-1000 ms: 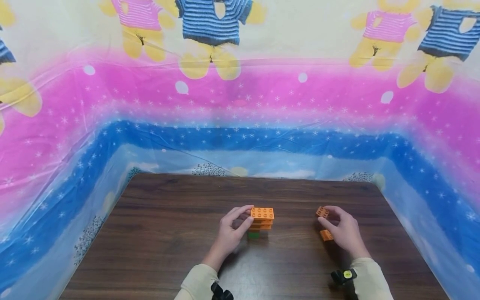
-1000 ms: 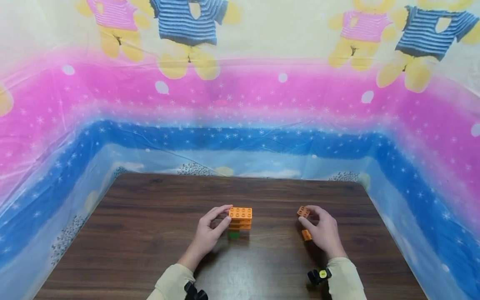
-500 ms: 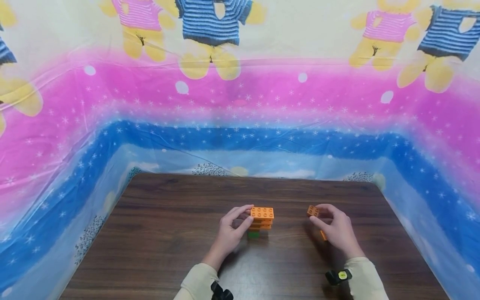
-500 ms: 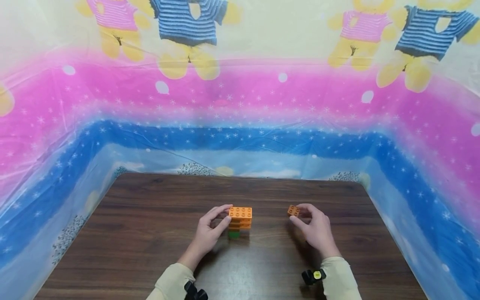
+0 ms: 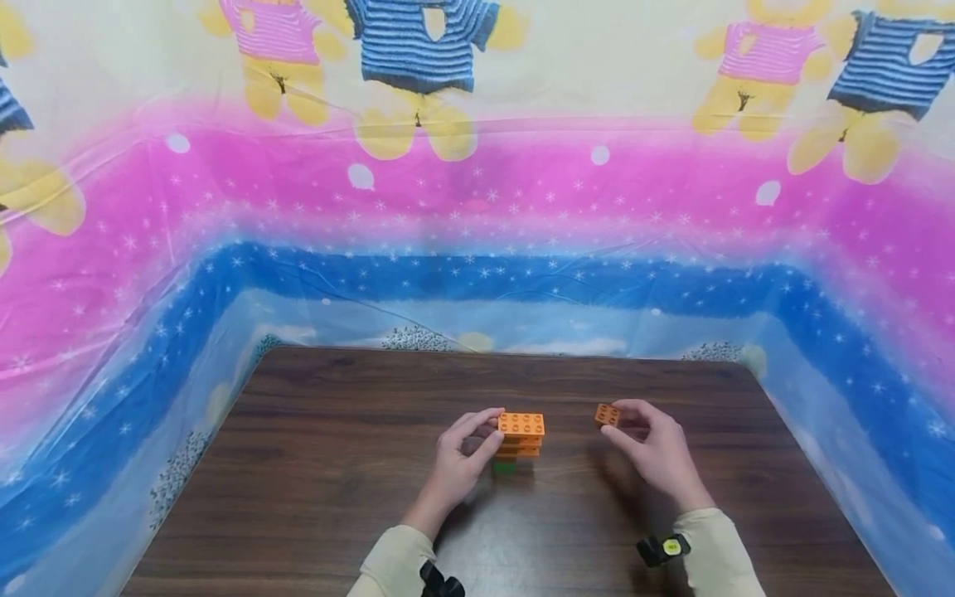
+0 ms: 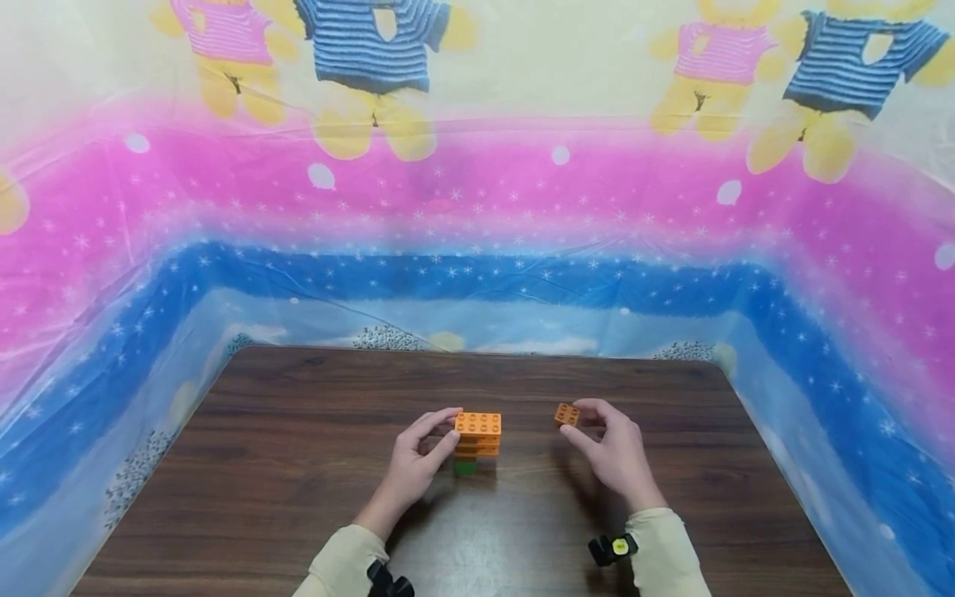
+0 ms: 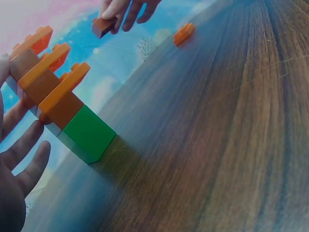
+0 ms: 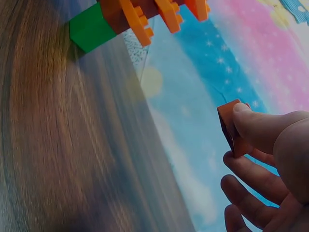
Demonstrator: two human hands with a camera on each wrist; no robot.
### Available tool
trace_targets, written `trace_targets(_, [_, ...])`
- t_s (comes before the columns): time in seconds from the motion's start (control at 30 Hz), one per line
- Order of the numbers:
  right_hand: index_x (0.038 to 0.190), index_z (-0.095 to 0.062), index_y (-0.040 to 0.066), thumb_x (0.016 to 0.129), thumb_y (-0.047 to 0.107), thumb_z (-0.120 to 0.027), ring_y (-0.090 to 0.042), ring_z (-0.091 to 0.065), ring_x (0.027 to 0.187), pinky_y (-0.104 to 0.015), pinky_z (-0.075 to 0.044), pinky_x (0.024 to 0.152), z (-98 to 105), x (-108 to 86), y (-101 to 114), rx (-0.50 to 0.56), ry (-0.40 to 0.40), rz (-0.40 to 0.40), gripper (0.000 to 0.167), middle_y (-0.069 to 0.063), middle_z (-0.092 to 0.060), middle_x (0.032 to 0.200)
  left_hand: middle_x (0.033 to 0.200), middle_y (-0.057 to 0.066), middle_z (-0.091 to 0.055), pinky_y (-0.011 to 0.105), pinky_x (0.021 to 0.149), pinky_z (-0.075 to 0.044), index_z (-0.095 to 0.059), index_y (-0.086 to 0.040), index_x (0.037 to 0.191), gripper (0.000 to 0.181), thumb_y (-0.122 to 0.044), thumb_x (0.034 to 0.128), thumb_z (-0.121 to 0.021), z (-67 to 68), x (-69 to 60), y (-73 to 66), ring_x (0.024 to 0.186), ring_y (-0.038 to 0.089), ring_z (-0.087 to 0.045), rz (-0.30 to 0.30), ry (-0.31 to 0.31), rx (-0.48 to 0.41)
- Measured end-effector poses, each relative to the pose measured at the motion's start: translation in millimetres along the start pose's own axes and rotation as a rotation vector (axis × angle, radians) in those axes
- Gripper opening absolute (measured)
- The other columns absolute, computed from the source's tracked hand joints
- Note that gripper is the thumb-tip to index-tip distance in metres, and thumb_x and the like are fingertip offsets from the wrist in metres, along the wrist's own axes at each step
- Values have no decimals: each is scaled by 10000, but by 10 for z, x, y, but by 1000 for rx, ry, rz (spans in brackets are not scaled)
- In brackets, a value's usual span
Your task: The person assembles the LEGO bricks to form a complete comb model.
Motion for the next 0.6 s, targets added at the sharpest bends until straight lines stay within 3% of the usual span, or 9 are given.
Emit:
trace_targets(0.2, [1285,-687,98,936,276,-827,-309,-705,1071,-542,-572,939,-53,9,140,46,21,4,417,-105,-728,1163,1207,49,-714,357,823,-593,-711,-164,1338,342,-87,1005,-705,-11,-9,-10,1023,170,-674,19,-14,8])
trace_targets(0.33, [1286,-693,132,937,324,-822,-261,-701,1070,-506,-579,926,-73,19,254,65,27,8,419,-73,-729,1183,1209,106,-712,370,811,-595,-705,-104,1340,348,-43,998,-696,-19,-10,-35,1009,179,-674,10,-25,26])
trace_targets(0.6, [1272,-703,176,942,349,-813,-212,-702,1055,-485,-571,922,-124,74,477,142,61,39,389,-18,-741,1160,1170,154,-711,347,804,-595,-702,-27,1316,313,-13,1005,-671,-1,-16,-324,986,164,-675,-28,-25,4])
Point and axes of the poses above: each hand's wrist, its own x-axis towards the middle knuckle, its own z-axis out of the back of the hand, y = z × x, the point moved 4 cm from there along x, towards the middle knuckle
